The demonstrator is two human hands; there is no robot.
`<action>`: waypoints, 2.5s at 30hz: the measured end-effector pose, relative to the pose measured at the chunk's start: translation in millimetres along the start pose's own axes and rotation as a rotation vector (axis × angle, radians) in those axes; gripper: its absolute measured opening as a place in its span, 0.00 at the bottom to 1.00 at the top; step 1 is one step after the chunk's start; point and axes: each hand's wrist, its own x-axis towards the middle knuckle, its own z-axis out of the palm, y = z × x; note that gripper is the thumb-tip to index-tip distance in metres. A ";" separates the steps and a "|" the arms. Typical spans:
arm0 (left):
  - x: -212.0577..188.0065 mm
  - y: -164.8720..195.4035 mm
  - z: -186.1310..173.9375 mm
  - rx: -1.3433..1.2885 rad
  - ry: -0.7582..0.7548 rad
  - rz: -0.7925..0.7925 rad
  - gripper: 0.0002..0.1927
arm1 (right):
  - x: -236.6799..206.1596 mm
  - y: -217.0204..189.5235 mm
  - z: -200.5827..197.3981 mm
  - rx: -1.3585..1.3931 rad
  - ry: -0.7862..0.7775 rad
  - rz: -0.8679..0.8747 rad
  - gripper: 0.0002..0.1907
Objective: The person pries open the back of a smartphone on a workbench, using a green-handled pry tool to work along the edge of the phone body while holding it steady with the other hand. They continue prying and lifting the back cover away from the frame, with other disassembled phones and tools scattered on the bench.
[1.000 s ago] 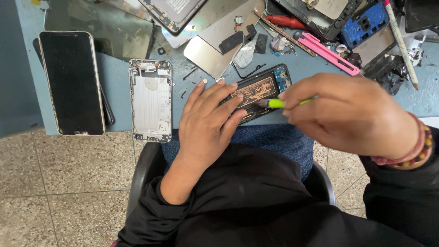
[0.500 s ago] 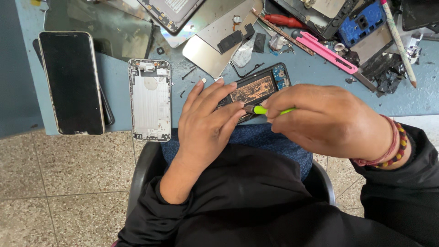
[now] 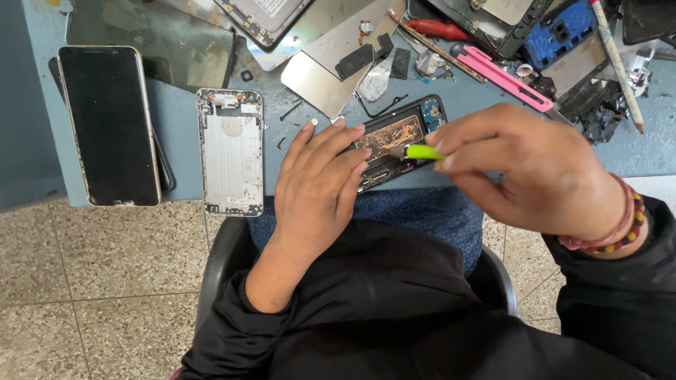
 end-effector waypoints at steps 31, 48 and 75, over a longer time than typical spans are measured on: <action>-2.2 -3.4 -1.0 0.044 -0.057 0.023 0.24 | -21.5 22.1 -5.1 -0.239 0.256 0.116 0.17; -2.3 -3.5 0.2 0.040 -0.049 0.026 0.24 | -20.6 27.0 -5.5 -0.318 0.244 0.074 0.16; -3.3 -4.2 0.9 0.045 -0.053 0.029 0.24 | 17.6 4.5 -24.5 -0.388 0.036 0.169 0.14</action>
